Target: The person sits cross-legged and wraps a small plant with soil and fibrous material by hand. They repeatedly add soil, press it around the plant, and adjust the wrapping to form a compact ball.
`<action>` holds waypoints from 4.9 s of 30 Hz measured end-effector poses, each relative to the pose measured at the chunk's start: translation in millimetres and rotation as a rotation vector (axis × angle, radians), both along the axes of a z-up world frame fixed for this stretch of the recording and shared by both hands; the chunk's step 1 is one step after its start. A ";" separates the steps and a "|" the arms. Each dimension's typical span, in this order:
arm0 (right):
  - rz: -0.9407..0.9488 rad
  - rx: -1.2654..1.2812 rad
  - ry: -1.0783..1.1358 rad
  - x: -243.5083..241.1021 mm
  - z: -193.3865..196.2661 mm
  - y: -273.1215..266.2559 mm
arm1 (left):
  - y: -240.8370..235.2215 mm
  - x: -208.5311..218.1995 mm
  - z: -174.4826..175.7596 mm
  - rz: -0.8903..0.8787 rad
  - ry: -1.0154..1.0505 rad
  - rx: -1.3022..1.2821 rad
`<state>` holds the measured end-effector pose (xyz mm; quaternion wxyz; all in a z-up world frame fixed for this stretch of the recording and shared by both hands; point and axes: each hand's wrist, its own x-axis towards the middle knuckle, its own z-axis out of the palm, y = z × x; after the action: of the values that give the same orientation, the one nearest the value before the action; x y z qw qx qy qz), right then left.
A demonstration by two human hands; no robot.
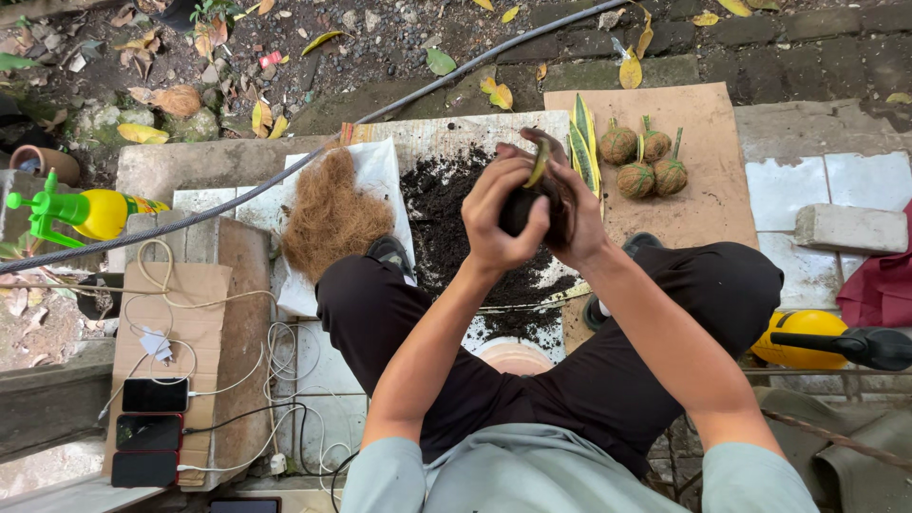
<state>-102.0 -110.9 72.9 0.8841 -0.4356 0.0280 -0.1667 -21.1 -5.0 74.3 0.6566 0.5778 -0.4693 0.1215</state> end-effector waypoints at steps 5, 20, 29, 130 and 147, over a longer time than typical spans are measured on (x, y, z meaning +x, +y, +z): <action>-0.240 -0.823 0.148 -3.4 56.3 -14.1 | 5.1 11.4 -1.6 -0.287 0.646 -0.224; -0.395 -0.707 -0.231 -3.4 137.1 -55.0 | 11.0 31.9 7.8 -0.678 1.469 -0.497; -0.502 -1.351 -0.250 -6.2 180.6 -22.5 | 24.4 27.4 33.6 -0.845 1.633 -0.509; -0.343 -1.100 0.986 13.3 -374.6 30.7 | 44.2 37.0 -11.5 -0.297 1.824 -0.428; -0.213 -1.232 1.079 76.7 -421.7 70.8 | 54.7 54.2 -6.3 -0.077 1.846 -0.552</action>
<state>-25.3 -40.1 -348.8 0.3313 -0.8576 0.3935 -0.0029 33.1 49.7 68.0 0.8834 0.2550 0.2584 -0.2962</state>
